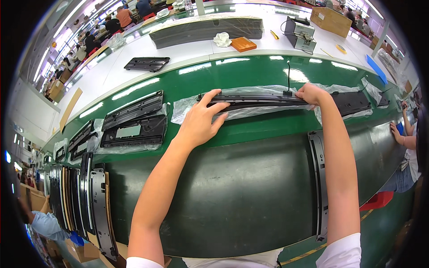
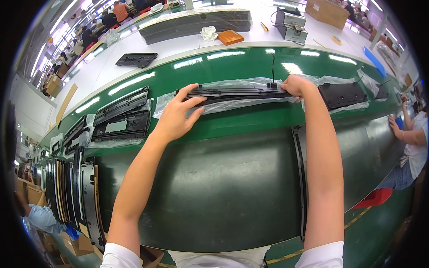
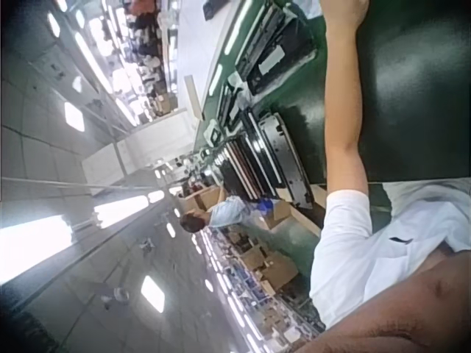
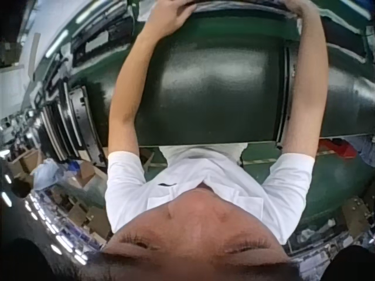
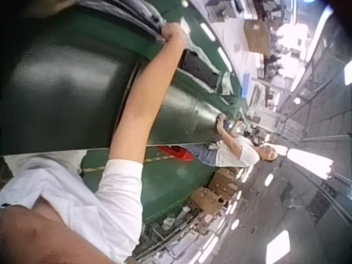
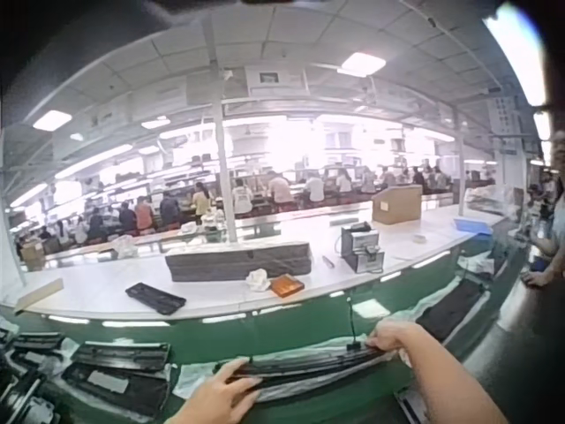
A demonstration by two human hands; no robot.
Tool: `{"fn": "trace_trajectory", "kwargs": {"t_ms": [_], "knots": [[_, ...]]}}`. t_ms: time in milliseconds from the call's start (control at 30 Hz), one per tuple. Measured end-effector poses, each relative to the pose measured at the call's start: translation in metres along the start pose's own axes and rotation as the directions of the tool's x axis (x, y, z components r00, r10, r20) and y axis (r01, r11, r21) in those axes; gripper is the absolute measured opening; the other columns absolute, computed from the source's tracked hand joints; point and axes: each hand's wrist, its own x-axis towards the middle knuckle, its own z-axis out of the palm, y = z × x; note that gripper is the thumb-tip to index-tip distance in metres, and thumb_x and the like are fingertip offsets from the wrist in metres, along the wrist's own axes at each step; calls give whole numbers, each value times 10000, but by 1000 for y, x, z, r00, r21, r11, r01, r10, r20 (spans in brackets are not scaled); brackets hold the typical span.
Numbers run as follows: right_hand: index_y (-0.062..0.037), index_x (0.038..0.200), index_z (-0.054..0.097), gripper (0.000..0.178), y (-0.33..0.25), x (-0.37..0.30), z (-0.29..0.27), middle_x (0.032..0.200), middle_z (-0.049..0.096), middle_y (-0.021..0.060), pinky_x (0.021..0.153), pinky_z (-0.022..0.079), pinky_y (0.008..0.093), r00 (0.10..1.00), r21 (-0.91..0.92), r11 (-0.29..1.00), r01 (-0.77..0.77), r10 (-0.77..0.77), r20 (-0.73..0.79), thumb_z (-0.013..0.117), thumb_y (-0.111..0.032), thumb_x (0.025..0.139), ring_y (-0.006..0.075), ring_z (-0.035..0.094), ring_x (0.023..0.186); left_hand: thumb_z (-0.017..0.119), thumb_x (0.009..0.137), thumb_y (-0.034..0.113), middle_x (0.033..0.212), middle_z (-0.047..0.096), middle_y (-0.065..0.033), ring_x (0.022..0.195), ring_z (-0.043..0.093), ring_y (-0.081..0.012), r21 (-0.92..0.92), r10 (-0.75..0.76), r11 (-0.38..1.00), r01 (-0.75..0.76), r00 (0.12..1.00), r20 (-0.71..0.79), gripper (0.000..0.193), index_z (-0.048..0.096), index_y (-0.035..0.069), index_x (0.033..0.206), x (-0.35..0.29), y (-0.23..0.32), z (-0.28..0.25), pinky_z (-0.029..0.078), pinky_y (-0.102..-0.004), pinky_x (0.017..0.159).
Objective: The person picks up a black plastic component, places it into another black housing, and presses them together by hand. They repeat this process with several electronic components on a green assembly belt.
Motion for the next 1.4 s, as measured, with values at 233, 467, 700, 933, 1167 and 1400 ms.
{"fn": "trace_trajectory", "kwargs": {"t_ms": [233,467,700,933,1167,1400], "knots": [[-99,1085,768,262,14,10,4,923,733,114,555,597,349,999,48,999,-3,5,-47,570,-253,1006,247,718,613,718,971,293,1629,392,-183,1260,621,-451,109,-133,987,115,977,168,350,716,131,1280,11,17,-4,519,-493,1052],[-123,1134,780,273,21,14,-4,938,744,117,579,600,353,1000,11,1000,-12,12,-28,576,-273,1031,234,711,604,722,968,303,1635,377,-185,1270,610,-456,131,-134,985,109,971,197,385,703,102,1296,16,24,-3,512,-494,1065],[-127,1169,772,281,25,10,-9,954,747,122,594,604,363,999,4,1000,-28,28,-19,560,-261,1041,236,713,607,728,967,297,1628,380,-188,1301,587,-447,112,-136,987,114,967,216,410,690,82,1314,21,26,3,498,-490,1086],[-141,1244,756,312,29,11,-12,1122,752,149,636,632,374,999,4,999,-41,41,-15,592,-286,1022,284,744,702,743,960,188,1594,428,-189,1270,606,-427,11,-14,1000,13,991,134,357,694,90,1300,19,11,6,512,-462,1055],[-167,1244,760,306,34,8,-17,1149,751,129,642,643,382,998,-3,998,-58,58,-11,591,-289,1020,291,748,732,755,931,108,1466,577,-166,1199,651,-401,-51,43,998,-41,998,35,298,700,72,1221,18,8,10,530,-447,1009],[-137,1201,772,300,38,2,-17,1117,755,121,626,655,387,1000,12,1000,-2,2,-15,574,-277,1025,289,745,785,779,898,77,1375,636,-165,1189,658,-399,-30,35,999,-38,993,-115,439,593,80,1296,12,16,20,550,-450,985]]}}
